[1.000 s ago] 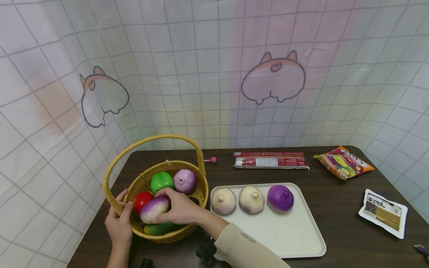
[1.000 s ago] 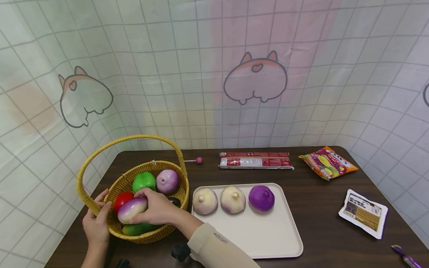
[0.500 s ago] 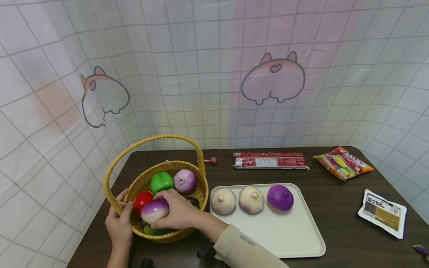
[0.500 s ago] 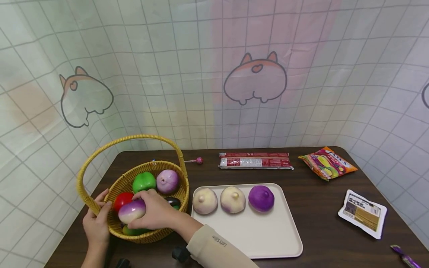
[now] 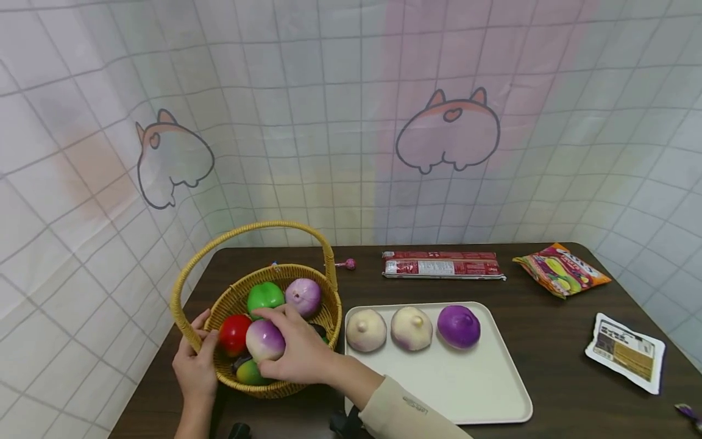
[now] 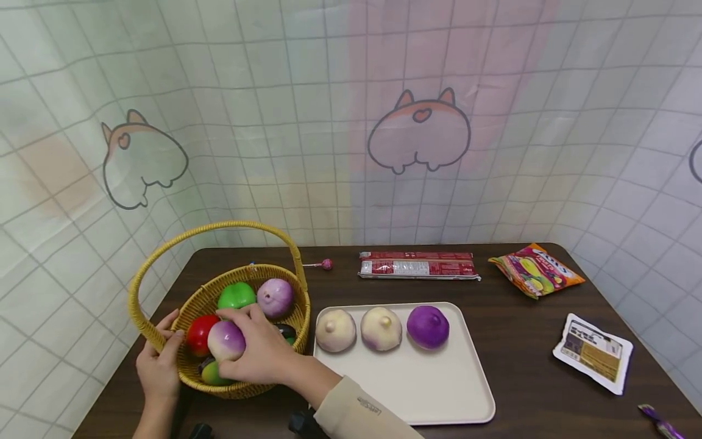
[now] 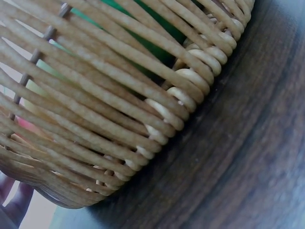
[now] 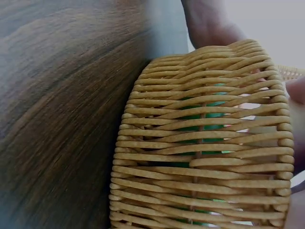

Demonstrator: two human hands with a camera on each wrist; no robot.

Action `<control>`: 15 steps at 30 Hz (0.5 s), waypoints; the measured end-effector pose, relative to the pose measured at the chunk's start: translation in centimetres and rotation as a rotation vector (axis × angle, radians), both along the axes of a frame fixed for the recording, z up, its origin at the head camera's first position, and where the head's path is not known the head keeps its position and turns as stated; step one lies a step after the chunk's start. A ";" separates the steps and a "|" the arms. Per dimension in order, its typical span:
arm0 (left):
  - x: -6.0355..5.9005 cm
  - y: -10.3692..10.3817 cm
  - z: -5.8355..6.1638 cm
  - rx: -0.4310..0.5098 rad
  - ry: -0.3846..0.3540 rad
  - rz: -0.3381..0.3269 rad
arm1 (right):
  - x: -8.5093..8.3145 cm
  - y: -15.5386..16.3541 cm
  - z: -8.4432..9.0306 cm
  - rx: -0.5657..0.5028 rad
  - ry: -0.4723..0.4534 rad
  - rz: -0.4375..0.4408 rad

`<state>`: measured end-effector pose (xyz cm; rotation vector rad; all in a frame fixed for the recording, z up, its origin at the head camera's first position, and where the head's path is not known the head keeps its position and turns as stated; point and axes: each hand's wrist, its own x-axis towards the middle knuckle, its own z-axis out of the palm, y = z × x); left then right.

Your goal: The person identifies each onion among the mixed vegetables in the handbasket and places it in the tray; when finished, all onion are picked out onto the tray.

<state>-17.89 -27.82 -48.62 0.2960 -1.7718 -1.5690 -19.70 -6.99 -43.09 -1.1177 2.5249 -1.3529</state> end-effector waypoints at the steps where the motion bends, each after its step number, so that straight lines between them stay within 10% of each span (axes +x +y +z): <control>1: 0.0 0.0 0.0 0.000 -0.002 -0.002 | 0.1 0.2 0.0 -0.015 -0.004 -0.007; 15: -0.1 0.1 0.0 0.007 -0.002 0.008 | 1.2 3.2 -0.4 -0.213 -0.006 -0.040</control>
